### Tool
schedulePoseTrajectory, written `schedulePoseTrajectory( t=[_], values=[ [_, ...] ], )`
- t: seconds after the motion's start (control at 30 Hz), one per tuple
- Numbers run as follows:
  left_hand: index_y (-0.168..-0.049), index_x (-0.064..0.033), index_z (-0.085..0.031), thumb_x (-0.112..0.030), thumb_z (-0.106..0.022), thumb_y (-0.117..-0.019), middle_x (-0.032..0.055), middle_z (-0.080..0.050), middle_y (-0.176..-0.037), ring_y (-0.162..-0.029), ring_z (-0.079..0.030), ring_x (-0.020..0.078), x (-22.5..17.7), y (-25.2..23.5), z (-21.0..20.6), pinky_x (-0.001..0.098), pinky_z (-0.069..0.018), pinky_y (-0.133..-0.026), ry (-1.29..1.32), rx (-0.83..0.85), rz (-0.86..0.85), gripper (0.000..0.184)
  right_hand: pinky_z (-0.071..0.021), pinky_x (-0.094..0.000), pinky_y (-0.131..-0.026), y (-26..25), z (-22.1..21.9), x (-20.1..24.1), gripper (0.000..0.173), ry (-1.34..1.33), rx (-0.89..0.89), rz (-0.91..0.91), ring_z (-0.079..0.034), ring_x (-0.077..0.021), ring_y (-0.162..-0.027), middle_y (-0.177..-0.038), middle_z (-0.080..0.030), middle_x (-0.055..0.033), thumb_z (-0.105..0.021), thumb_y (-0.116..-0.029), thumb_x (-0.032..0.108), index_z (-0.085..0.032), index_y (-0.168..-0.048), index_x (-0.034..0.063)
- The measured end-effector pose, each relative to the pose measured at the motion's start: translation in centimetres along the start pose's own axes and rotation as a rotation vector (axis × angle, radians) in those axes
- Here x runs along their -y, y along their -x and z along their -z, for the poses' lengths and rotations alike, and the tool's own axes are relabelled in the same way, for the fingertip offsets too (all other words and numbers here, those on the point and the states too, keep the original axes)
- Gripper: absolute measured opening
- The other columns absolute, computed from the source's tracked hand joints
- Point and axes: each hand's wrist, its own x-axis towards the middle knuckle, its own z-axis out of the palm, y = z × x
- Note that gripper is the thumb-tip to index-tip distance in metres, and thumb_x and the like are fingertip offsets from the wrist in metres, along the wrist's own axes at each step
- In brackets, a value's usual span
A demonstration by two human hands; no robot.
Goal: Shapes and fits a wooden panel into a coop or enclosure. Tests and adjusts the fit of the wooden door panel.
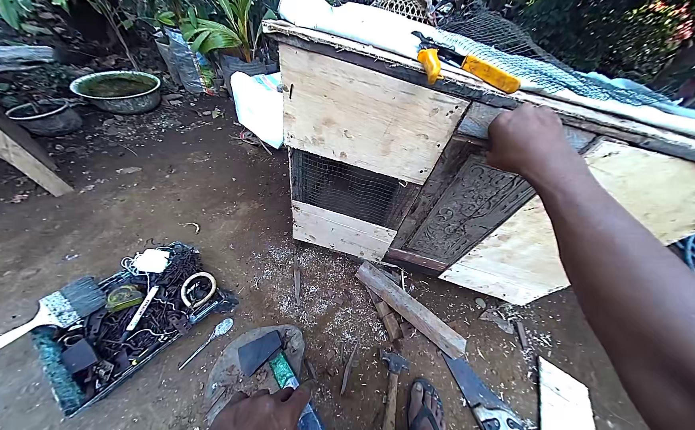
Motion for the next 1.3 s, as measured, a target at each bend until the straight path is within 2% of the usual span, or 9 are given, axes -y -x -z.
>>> schedulePoseTrajectory(
  t=[1.3],
  values=[
    [-0.153,-0.0174,-0.050,-0.034,-0.061,-0.1032,0.0154,-0.071,-0.126,-0.109,-0.069,0.0428,0.01,0.09,0.06,0.0608,-0.0534,-0.091,-0.002,-0.008,-0.003,0.054,-0.0492,-0.0683,-0.065,0.28,-0.08,0.30,0.021,-0.007,0.006,-0.027,-0.066,-0.0539,-0.088,-0.087,-0.065,-0.0306,-0.078,-0.0788,0.012,-0.063,-0.077,-0.0025]
  ],
)
